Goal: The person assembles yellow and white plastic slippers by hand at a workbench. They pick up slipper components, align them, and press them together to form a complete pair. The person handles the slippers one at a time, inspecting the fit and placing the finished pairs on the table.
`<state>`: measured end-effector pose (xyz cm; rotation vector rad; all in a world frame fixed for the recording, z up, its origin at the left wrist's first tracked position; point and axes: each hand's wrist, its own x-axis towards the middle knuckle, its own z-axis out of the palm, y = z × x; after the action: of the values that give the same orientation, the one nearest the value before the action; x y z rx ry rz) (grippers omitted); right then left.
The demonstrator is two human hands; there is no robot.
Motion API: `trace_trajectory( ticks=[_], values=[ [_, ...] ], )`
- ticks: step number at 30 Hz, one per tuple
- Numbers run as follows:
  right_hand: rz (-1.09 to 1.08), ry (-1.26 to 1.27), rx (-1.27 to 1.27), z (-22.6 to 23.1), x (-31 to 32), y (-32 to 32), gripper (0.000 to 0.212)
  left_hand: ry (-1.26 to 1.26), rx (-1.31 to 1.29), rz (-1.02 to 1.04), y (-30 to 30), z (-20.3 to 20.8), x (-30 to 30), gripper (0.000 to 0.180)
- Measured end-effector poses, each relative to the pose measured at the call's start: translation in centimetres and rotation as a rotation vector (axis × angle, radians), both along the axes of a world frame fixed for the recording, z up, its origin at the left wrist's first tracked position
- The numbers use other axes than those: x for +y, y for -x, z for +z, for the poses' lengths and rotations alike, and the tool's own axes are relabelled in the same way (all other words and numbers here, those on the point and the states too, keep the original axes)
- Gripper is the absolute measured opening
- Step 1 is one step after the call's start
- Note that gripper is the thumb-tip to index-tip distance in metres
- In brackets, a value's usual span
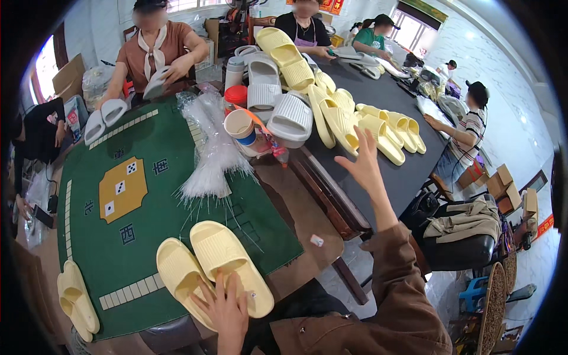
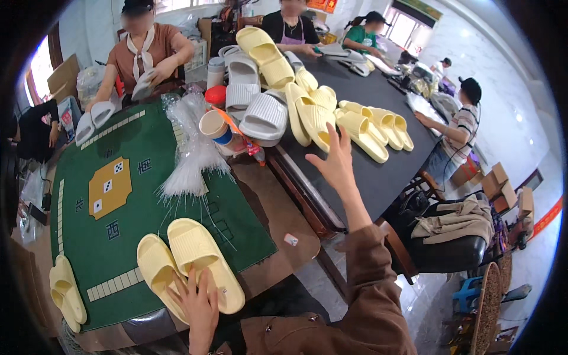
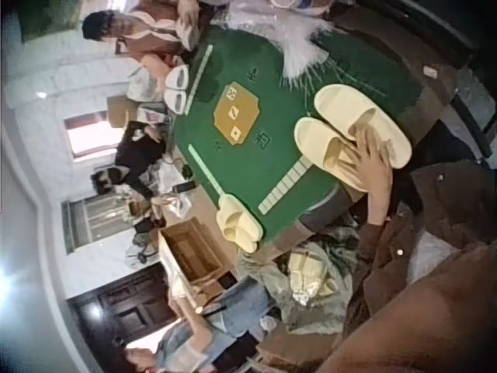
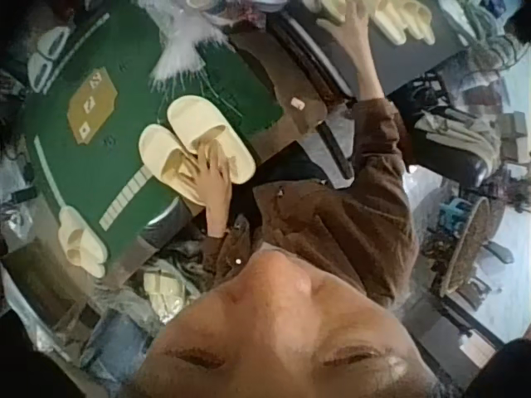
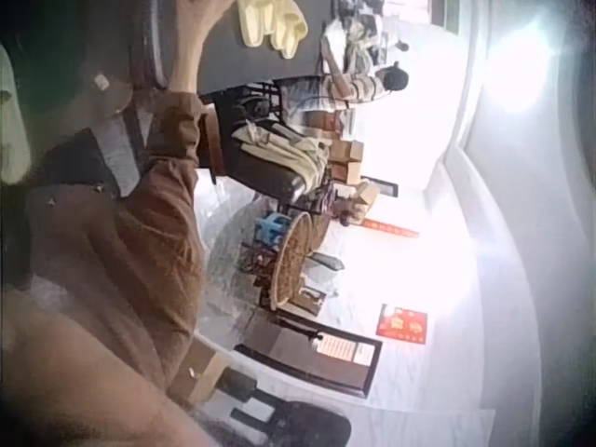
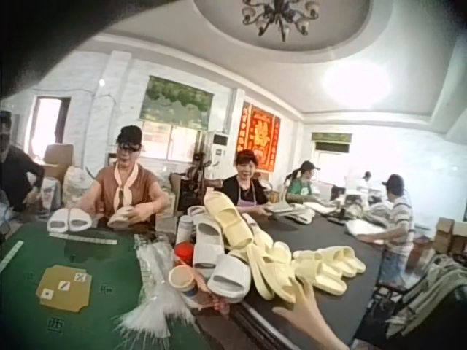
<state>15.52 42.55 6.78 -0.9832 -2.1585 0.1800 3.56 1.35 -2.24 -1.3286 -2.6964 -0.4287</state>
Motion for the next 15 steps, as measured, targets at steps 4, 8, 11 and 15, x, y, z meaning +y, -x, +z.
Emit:
trace_trajectory(
  ticks=[4, 8, 11, 15],
  values=[
    [-0.044, 0.084, -0.017, -2.0, 4.6, 1.0, 0.087, -0.127, -0.105, 0.01, 4.9, -4.2, -2.7, 0.052],
    [-0.121, 0.144, 0.04, -3.0, 7.3, -0.7, 0.076, -0.087, 0.079, 0.195, 14.5, -7.3, -14.0, 0.053],
    [-0.09, 0.251, 0.228, -2.5, 5.6, -0.8, 0.067, 0.018, 0.251, 0.434, 22.6, -8.5, -24.6, 0.048],
    [0.07, 0.524, 0.555, -3.1, 3.6, -2.5, 0.067, -0.171, -0.04, 0.57, 29.7, -6.1, -32.1, 0.036]
  ],
)
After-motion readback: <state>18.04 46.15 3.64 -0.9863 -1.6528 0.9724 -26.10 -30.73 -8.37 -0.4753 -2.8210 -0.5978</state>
